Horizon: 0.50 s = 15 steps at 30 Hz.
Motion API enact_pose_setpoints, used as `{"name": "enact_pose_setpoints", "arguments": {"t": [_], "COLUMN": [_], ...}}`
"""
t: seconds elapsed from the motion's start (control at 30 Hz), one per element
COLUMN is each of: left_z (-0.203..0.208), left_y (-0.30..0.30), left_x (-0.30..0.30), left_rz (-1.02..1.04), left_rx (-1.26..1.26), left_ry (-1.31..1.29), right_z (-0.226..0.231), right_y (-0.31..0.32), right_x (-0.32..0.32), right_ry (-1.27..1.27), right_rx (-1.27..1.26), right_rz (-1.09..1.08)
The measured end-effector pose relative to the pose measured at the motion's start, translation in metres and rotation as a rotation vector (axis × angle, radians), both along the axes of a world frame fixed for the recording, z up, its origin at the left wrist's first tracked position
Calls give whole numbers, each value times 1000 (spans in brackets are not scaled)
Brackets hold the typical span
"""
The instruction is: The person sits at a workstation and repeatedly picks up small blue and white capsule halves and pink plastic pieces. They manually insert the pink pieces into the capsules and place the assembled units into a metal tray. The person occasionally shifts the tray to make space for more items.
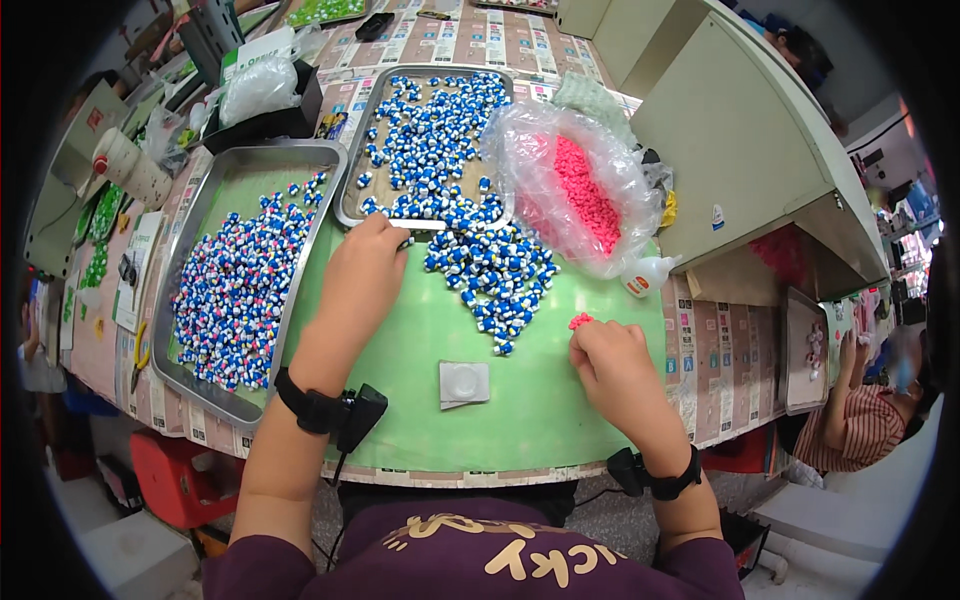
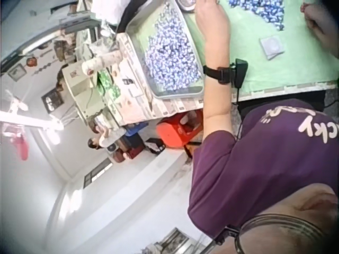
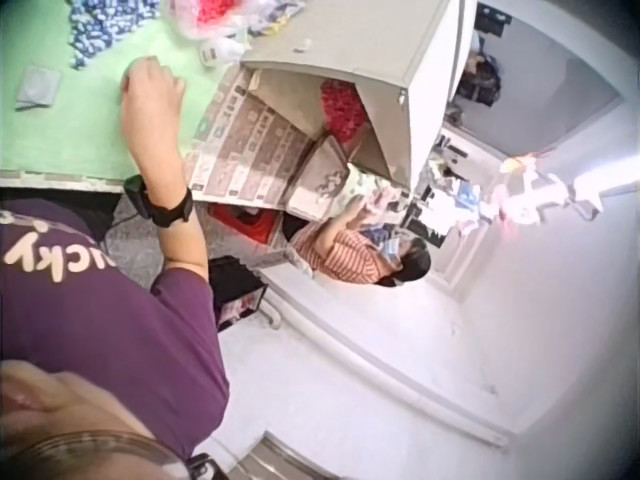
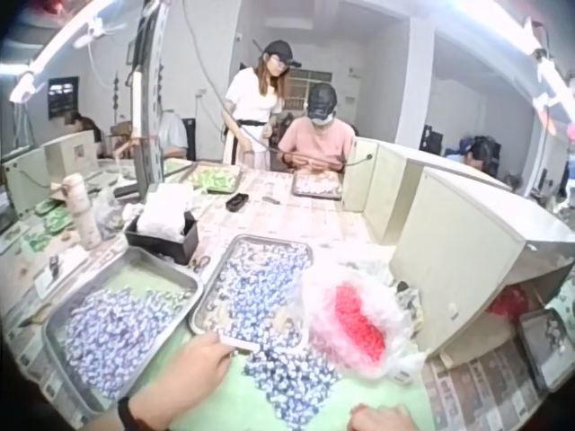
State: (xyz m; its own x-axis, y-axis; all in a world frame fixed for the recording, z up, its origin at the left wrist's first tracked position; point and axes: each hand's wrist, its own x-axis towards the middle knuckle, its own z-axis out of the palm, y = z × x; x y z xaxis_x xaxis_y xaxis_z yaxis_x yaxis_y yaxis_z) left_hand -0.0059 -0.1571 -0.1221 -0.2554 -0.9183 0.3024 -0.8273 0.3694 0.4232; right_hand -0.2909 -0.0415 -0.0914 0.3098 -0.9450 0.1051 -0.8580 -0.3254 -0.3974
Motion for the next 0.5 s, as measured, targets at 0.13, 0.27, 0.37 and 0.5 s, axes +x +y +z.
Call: {"name": "enact_pose_setpoints", "arguments": {"t": [0.13, 0.27, 0.37, 0.5], "left_z": [3, -4, 0, 20], "left_y": [3, 5, 11, 24], "left_x": [-5, -3, 2, 5], "left_rz": [10, -14, -64, -37], "left_rx": [-29, -77, 33, 191], "left_ry": [-14, 5, 2, 278], "right_z": [-1, -2, -5, -11], "right_y": [0, 1, 6, 11], "right_x": [0, 1, -2, -3], "right_ry": [-7, -9, 14, 19], "right_rx": [-35, -42, -65, -117], "right_rz": [21, 20, 19, 22]}}
